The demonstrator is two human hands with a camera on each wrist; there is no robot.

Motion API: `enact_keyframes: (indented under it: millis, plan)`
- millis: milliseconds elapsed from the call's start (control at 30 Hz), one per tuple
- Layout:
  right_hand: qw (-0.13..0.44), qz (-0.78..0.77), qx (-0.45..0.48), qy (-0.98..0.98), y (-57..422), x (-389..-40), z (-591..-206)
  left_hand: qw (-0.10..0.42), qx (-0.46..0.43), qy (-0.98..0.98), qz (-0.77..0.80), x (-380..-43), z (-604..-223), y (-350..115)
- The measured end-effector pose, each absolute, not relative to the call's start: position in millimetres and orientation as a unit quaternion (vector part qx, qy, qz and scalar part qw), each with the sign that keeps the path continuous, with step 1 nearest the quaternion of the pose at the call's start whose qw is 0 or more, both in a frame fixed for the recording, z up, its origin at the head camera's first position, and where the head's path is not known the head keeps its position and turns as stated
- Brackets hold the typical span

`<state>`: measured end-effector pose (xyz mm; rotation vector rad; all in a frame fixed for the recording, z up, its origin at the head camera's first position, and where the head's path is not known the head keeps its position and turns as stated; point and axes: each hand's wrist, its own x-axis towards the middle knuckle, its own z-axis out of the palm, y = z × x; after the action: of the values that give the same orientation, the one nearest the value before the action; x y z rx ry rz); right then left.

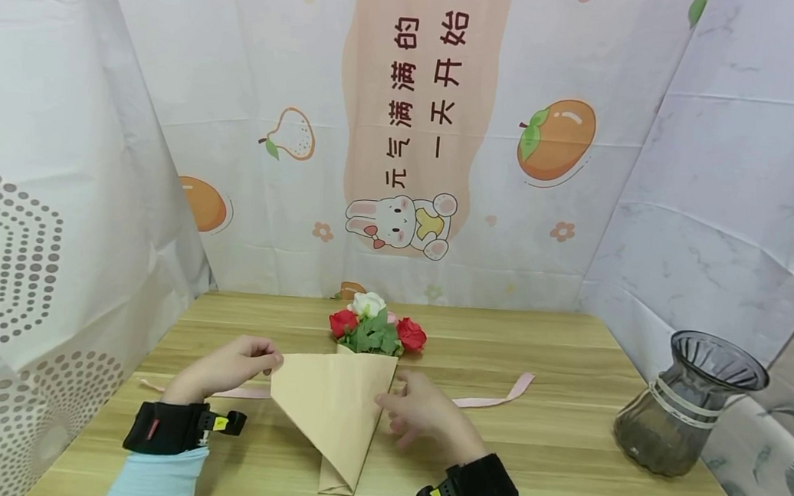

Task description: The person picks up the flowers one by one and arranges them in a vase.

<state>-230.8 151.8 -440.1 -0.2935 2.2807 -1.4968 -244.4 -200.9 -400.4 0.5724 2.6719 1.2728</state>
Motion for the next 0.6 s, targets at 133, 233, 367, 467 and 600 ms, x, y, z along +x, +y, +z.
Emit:
enact_keyframes:
  millis: [133,233,367,467,600]
  plan:
    - [0.145,-0.507,-0.106,0.843,159.5,-234.3,-431.7,0.035,0.199,0.880,0.430,-245.0,-398.4,-194.8]
    - [0.107,-0.495,-0.102,0.856,164.9,-236.5,-426.1,0.027,0.202,0.881,0.428,-244.3,-396.4,-188.3]
    - [0.060,-0.488,-0.113,0.864,170.8,-239.1,-420.2,0.021,0.207,0.883,0.421,-242.9,-395.4,-179.0]
    - [0.021,-0.472,-0.130,0.872,174.3,-239.6,-416.0,0.015,0.215,0.882,0.420,-242.5,-395.7,-172.0]
    - [-0.015,-0.456,-0.147,0.878,176.9,-238.6,-410.6,0.011,0.227,0.878,0.421,-242.3,-396.9,-162.0]
